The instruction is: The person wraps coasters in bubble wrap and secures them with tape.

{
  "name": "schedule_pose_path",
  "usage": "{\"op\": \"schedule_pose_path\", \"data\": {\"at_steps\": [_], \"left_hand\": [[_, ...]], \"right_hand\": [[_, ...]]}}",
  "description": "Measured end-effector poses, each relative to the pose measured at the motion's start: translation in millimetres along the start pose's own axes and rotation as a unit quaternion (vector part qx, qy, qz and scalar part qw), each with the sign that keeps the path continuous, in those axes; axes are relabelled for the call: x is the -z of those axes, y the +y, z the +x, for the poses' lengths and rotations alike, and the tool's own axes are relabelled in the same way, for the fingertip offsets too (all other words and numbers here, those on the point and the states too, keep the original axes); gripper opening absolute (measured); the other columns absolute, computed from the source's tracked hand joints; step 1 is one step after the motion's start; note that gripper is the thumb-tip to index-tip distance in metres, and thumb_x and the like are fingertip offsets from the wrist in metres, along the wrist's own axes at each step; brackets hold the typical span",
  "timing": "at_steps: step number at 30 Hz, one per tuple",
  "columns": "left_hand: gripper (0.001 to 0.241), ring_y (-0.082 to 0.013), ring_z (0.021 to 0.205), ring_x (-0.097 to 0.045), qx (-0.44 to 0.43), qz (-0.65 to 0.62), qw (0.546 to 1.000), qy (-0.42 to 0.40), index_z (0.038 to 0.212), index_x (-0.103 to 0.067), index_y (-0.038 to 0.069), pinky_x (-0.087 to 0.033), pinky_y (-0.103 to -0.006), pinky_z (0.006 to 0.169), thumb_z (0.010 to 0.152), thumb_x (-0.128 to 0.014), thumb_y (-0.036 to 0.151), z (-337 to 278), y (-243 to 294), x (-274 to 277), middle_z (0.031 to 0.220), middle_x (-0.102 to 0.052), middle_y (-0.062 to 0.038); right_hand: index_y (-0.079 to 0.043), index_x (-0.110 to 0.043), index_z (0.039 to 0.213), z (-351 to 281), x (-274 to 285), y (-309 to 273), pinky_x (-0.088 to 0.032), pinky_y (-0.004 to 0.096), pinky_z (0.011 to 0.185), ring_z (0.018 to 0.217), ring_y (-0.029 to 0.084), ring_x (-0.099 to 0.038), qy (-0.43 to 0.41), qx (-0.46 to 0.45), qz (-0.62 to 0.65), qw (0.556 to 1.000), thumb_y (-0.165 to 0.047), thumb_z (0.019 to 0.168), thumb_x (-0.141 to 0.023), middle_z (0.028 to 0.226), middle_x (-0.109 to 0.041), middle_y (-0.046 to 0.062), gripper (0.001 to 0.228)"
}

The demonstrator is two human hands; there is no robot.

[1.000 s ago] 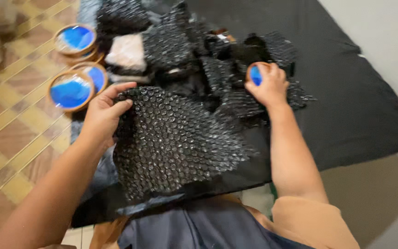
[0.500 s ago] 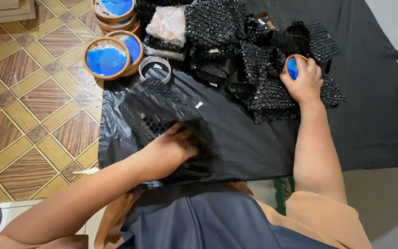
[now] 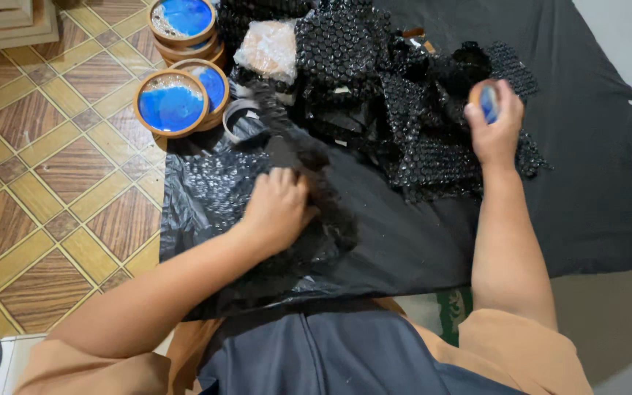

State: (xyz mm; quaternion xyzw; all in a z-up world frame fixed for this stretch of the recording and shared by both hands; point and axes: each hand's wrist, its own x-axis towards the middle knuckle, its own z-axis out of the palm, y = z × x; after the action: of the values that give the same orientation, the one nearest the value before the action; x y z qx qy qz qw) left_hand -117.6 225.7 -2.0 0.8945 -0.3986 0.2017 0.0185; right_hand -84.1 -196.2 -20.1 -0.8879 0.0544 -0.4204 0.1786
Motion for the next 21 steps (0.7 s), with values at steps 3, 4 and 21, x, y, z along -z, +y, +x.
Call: {"op": "schedule_pose_path", "data": {"at_steps": [3, 4, 21], "left_hand": [[0.046, -0.029, 0.086, -0.044, -0.025, -0.038, 0.998, 0.04, 0.111, -0.047, 0.016, -0.037, -0.0374, 0.065, 0.071, -0.057, 0.038, 3, 6, 18, 0.092, -0.046, -0.014], [0.046, -0.029, 0.086, -0.044, -0.026, -0.037, 0.998, 0.039, 0.111, -0.047, 0.016, -0.037, -0.0374, 0.065, 0.071, -0.057, 0.038, 3, 3, 13, 0.092, -0.046, -0.014], [0.046, -0.0309, 0.113, -0.043, -0.132, -0.28, 0.951, -0.005, 0.102, -0.056, 0.003, -0.022, -0.051, 0.099, 0.066, -0.06, 0.031, 14, -44, -4, 0.107, -0.055, -0.016]], "right_hand": [[-0.008, -0.033, 0.13, 5, 25, -52, -0.038, 0.042, 0.089, 0.112, 0.032, -0.041, 0.054, -0.036, 0.114, 0.991, -0.025, 0.089, -0.056, 0.119, -0.035, 0.018, 0.05], [-0.008, -0.033, 0.13, 6, 33, -76, -0.038, 0.042, 0.089, 0.112, 0.032, -0.041, 0.054, -0.038, 0.115, 0.991, -0.025, 0.089, -0.056, 0.119, -0.035, 0.018, 0.05], [-0.021, -0.044, 0.127, -31, -18, -293, -0.032, 0.041, 0.092, 0.117, 0.037, -0.039, -0.18, 0.384, 0.207, 0.881, -0.064, 0.07, -0.05, 0.125, -0.04, 0.014, 0.071]]}}
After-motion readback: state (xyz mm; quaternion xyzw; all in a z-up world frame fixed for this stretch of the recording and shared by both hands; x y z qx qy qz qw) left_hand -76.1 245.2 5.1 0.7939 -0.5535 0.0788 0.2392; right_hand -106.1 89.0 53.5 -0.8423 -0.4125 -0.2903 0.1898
